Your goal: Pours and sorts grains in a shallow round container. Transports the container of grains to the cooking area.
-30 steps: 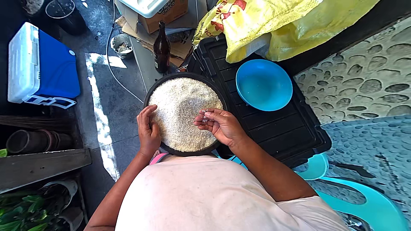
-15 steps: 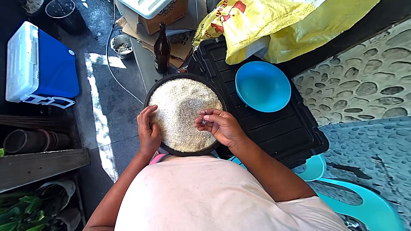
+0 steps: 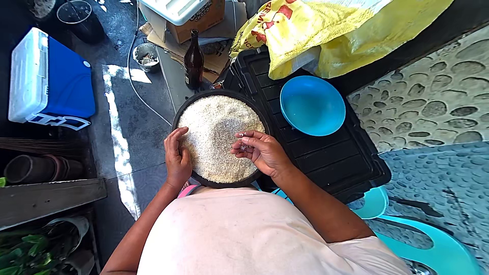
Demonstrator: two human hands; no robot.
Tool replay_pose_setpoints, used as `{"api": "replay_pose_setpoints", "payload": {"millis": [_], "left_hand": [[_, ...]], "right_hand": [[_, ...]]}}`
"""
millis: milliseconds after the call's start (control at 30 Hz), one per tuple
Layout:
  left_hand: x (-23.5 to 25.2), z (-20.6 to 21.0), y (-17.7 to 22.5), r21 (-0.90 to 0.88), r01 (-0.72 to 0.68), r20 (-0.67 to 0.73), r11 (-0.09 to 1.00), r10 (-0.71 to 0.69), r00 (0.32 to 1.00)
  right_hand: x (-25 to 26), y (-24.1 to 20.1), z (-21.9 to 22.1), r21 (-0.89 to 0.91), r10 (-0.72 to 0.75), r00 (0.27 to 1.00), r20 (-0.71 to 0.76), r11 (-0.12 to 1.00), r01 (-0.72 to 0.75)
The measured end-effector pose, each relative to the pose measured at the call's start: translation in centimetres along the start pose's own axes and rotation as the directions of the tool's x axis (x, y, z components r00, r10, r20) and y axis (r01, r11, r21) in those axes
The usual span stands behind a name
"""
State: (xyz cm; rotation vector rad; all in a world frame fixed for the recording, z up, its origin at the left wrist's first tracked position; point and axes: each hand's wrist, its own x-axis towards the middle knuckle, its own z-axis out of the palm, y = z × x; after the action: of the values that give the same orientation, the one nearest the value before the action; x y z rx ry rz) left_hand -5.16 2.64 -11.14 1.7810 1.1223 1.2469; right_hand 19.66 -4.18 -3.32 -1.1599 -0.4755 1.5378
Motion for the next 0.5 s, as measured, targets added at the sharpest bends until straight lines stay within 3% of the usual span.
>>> {"api": "replay_pose_setpoints", "payload": {"millis": [100,167,200,267,333,367,433,500], "left_hand": [[-0.1,0.2,-0.3,0.000,0.009,-0.003,1.000,-0.009,1.000],[0.0,0.1,-0.4,0.003,-0.004,-0.020,1.000,0.004,1.000],[0.1,-0.1,-0.4,0.006,-0.016,-0.024,1.000,0.016,1.000],[0.3,-0.3,0.0,0.014,-0.026,-0.024,1.000,0.026,0.999],[0.3,-0.3,0.3,0.014,-0.028,-0.026,1.000,0.028,0.999],[0.2,-0.3,0.3,0.015,-0.028,-0.030,1.000,0.028,0.999],[0.2,-0.2,0.3,0.012,-0.023,-0.040,1.000,0.024,0.999],[0.2,-0.1,0.3,0.009,-0.017,-0.045,1.000,0.017,0.999]], "right_hand": [[-0.3,0.1,-0.3,-0.156,-0.044,0.999,0.015,0.987,0.046],[-0.4,0.1,0.1,-0.370,-0.161,0.984,0.078,0.912,0.179],[-0.3,0.2,0.1,-0.515,-0.253,0.957,0.139,0.807,0.289],[0.1,0.6,-0.5,-0.761,-0.442,0.840,0.315,0.411,0.502],[0.7,0.8,-1.2,-0.834,-0.545,0.690,0.476,-0.031,0.551],[1.0,0.8,-1.3,-0.827,-0.562,0.636,0.529,-0.172,0.535],[1.3,0.8,-1.3,-0.805,-0.569,0.577,0.586,-0.323,0.498],[1.5,0.7,-1.2,-0.791,-0.569,0.553,0.609,-0.388,0.473]]}}
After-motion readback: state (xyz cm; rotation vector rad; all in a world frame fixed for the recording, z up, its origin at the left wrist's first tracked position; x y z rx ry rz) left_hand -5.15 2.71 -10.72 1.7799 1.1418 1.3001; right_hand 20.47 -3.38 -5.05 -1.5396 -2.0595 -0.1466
